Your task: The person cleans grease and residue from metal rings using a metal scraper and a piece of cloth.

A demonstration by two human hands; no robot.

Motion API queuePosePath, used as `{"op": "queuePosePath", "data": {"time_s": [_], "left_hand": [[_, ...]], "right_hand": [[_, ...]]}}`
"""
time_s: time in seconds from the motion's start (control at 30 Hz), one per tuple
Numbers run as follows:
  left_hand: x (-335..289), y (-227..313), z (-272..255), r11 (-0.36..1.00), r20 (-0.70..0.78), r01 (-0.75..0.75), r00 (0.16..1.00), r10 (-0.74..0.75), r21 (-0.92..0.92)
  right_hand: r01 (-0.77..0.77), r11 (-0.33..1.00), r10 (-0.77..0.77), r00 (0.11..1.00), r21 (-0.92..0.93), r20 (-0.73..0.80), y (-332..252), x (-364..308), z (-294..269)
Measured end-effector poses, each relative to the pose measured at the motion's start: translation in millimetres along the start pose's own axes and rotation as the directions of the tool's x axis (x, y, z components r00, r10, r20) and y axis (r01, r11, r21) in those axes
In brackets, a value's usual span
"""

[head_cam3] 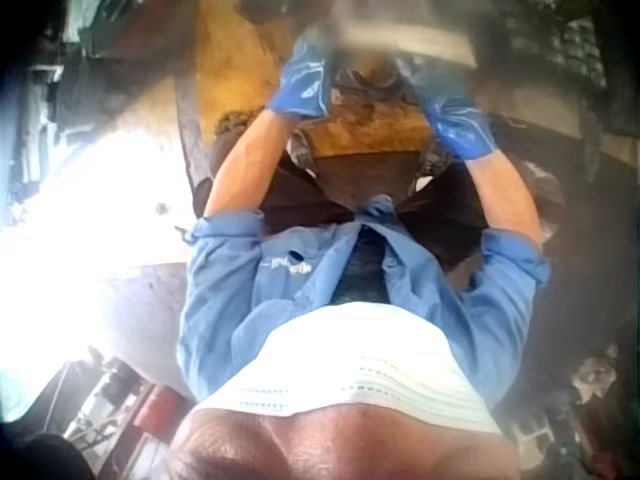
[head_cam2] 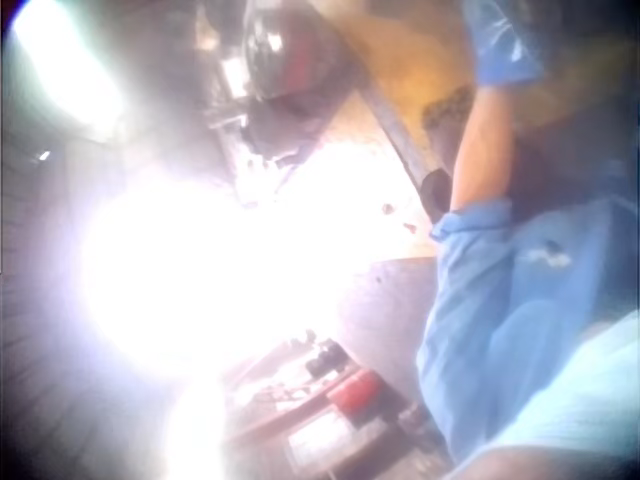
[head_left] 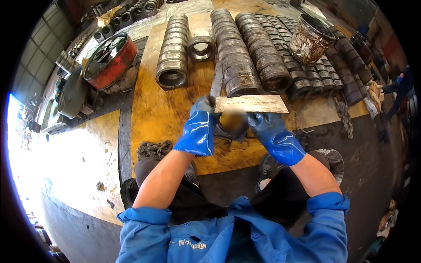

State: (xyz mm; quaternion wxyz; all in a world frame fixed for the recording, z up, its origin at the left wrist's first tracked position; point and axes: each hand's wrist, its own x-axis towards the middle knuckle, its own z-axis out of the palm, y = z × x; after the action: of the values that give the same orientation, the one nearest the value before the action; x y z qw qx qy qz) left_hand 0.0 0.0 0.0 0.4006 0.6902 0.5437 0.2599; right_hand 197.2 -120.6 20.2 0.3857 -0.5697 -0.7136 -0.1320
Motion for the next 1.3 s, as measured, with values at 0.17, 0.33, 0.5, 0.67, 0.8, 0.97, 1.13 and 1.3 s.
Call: {"op": "queuePosePath", "data": {"time_s": [0.17,0.33,0.5,0.67,0.8,0.97,1.13,1.3], "left_hand": [[-2,-17,12,0.983,-0.117,-0.153,0.983,0.140,-0.105],[-9,-18,12,0.985,-0.140,-0.122,0.985,0.104,-0.125],[-39,13,5,0.998,-0.183,-0.057,0.982,0.055,-0.006],[-40,3,4,0.995,-0.200,-0.096,0.975,0.094,-0.001],[-34,-9,10,0.986,-0.186,-0.060,0.982,0.030,-0.157],[-31,-11,3,0.998,-0.158,0.002,0.987,-0.011,-0.058],[-33,-11,6,0.979,-0.275,-0.202,0.943,0.190,-0.015],[-40,-2,4,0.994,-0.191,-0.033,0.980,0.052,0.100]], "right_hand": [[0.205,0.978,-0.207,0.974,-0.031,-0.094,0,7,-1],[0.202,0.978,-0.206,0.975,-0.049,-0.083,-4,13,-3],[0.112,0.994,-0.112,0.993,0.002,0.038,28,1,15],[0.157,0.986,-0.151,0.982,-0.050,0.112,43,5,20],[0.285,0.900,-0.236,0.955,-0.331,0.180,41,9,15],[0.164,0.986,-0.166,0.983,0.030,0.084,3,13,-1],[0.175,0.974,-0.191,0.976,0.145,0.106,3,4,5],[0.020,0.960,-0.083,0.973,0.280,0.216,8,17,9]]}}
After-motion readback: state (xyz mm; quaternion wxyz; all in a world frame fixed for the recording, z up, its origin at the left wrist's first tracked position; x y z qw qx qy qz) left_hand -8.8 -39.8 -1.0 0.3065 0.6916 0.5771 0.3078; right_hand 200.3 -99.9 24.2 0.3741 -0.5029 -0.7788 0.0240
